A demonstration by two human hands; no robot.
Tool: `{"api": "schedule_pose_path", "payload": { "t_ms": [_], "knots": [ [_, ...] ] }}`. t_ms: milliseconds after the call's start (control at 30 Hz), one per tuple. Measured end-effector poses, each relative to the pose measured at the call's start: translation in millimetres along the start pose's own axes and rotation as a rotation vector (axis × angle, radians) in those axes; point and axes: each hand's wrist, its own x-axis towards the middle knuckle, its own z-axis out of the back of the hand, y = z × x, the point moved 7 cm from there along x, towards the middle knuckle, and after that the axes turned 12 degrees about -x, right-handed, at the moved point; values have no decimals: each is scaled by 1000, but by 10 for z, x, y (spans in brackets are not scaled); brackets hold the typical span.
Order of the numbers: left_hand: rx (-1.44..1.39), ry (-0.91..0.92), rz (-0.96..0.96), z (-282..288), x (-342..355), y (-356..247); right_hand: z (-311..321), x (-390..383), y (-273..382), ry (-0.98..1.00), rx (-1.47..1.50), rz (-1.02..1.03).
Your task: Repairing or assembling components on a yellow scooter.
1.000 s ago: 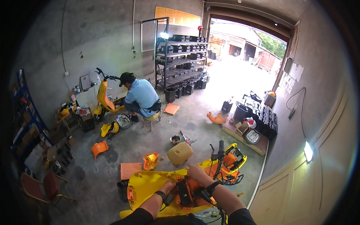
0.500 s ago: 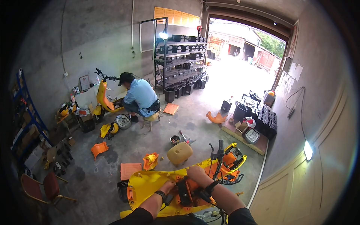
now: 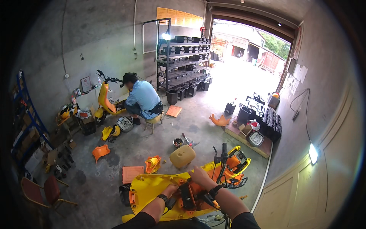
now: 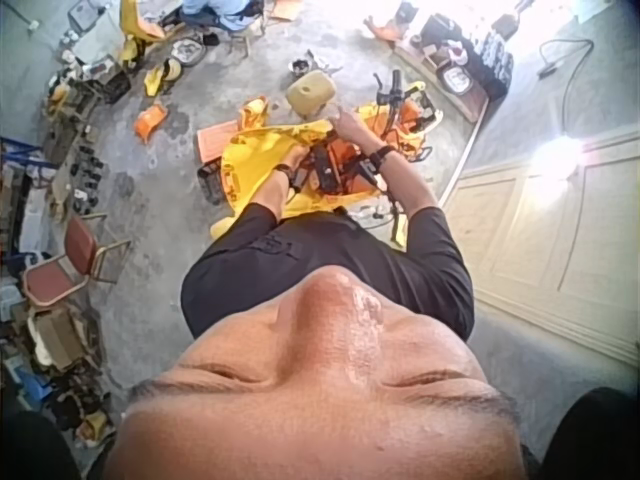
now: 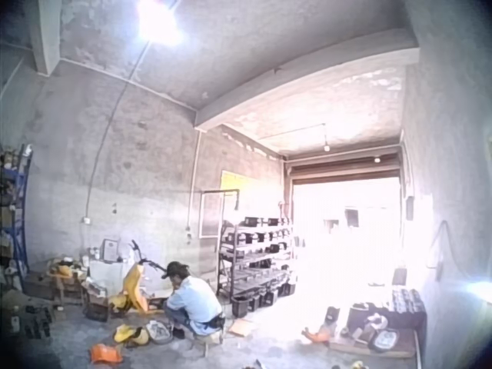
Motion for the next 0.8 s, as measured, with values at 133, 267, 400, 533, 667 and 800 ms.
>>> {"api": "schedule_pose_path", "payload": {
  "t_ms": [133, 267, 400, 533, 667, 800],
  "knots": [
    [1, -5, 25, 15, 11, 27, -135, 82, -107, 192, -148, 1],
    [20, -9, 33, 14, 38, 39, -25, 41, 9, -63, 19, 218],
    [-1, 2, 20, 20, 58, 40, 52, -42, 182, -173, 7, 320],
    [11, -19, -14, 5, 26, 14, 107, -79, 234, -225, 46, 134],
    [60, -46, -3, -10, -45, -25, 24, -52, 147, 4, -186, 85],
    [27, -40, 11, -16, -70, -18, -88, 27, 54, 127, -341, 130]
  ]
}}
